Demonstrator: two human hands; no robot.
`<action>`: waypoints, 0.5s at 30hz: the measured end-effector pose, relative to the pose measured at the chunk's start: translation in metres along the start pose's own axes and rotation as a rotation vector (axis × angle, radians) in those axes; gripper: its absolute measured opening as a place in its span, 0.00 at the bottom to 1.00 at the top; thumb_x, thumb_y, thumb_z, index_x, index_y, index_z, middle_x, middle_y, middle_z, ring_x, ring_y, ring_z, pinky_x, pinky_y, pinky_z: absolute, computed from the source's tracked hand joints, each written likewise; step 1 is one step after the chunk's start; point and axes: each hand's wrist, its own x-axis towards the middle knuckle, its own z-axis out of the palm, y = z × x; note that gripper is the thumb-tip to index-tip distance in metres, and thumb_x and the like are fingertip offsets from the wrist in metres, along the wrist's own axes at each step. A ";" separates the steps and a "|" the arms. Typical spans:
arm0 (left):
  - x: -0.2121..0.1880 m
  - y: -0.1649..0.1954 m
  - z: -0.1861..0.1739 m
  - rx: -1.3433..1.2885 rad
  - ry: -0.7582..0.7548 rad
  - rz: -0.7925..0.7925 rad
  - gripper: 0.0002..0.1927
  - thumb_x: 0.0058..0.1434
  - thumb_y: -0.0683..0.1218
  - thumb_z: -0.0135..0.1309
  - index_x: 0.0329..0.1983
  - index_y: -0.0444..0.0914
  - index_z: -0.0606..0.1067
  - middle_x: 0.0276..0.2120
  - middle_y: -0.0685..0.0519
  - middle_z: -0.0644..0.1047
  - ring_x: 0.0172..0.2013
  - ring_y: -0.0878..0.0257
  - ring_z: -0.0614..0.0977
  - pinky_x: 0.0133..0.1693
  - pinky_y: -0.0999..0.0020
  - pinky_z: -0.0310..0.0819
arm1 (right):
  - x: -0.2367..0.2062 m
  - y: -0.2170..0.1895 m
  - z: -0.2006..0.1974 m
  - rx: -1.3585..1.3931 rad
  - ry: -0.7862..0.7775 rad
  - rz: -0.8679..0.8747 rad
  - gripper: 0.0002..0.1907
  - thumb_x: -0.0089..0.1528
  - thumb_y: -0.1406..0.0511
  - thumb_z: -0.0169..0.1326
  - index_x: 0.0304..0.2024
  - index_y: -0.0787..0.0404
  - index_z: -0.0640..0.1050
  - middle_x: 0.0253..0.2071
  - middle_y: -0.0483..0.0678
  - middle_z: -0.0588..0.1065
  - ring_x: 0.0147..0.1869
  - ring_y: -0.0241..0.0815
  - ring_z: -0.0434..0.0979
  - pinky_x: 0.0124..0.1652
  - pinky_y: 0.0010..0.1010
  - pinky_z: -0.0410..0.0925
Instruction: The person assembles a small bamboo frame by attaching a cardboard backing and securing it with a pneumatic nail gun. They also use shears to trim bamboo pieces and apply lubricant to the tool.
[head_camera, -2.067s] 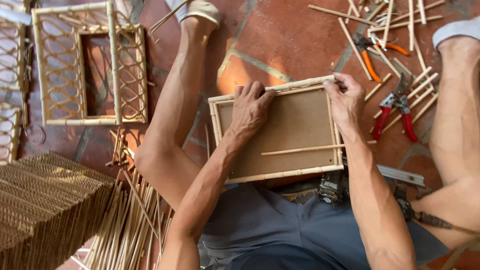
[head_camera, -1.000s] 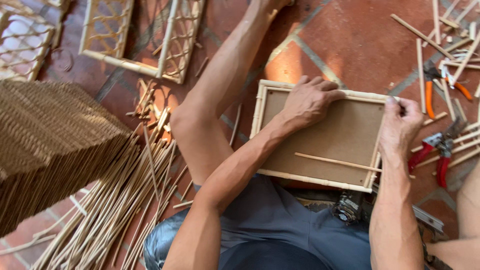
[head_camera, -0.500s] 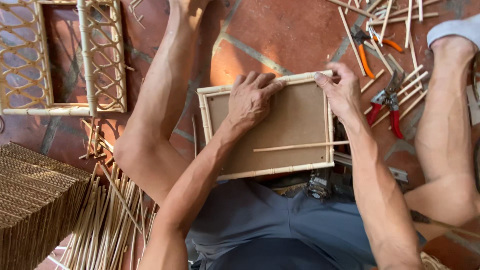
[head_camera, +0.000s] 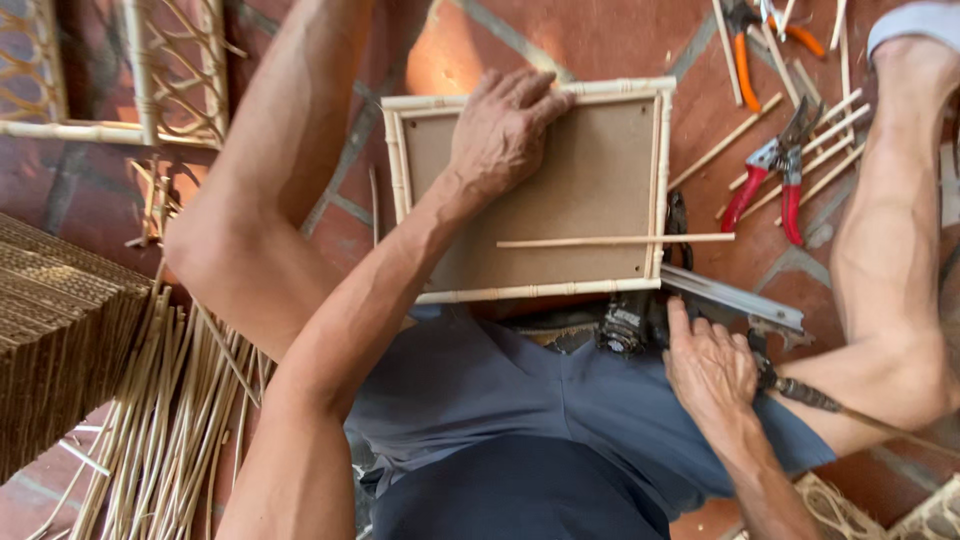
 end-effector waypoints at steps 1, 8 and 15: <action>0.000 0.001 -0.001 -0.012 -0.028 -0.017 0.17 0.63 0.41 0.52 0.55 0.46 0.79 0.53 0.52 0.78 0.52 0.55 0.78 0.55 0.59 0.68 | 0.000 0.004 -0.006 -0.009 -0.089 -0.012 0.35 0.57 0.56 0.61 0.64 0.59 0.68 0.39 0.52 0.80 0.47 0.51 0.81 0.46 0.43 0.73; 0.000 0.004 -0.008 -0.096 -0.108 -0.045 0.21 0.60 0.40 0.52 0.57 0.47 0.79 0.53 0.54 0.78 0.48 0.57 0.77 0.49 0.59 0.67 | -0.039 0.091 -0.068 0.282 -0.192 0.040 0.35 0.50 0.57 0.64 0.62 0.45 0.75 0.40 0.49 0.83 0.42 0.46 0.85 0.42 0.40 0.76; 0.007 0.004 -0.014 -0.109 -0.199 -0.087 0.26 0.59 0.40 0.52 0.61 0.52 0.78 0.51 0.56 0.76 0.48 0.57 0.75 0.50 0.60 0.66 | 0.030 0.069 -0.141 0.457 -0.142 -0.035 0.40 0.43 0.59 0.68 0.60 0.48 0.76 0.25 0.51 0.83 0.29 0.47 0.82 0.37 0.41 0.76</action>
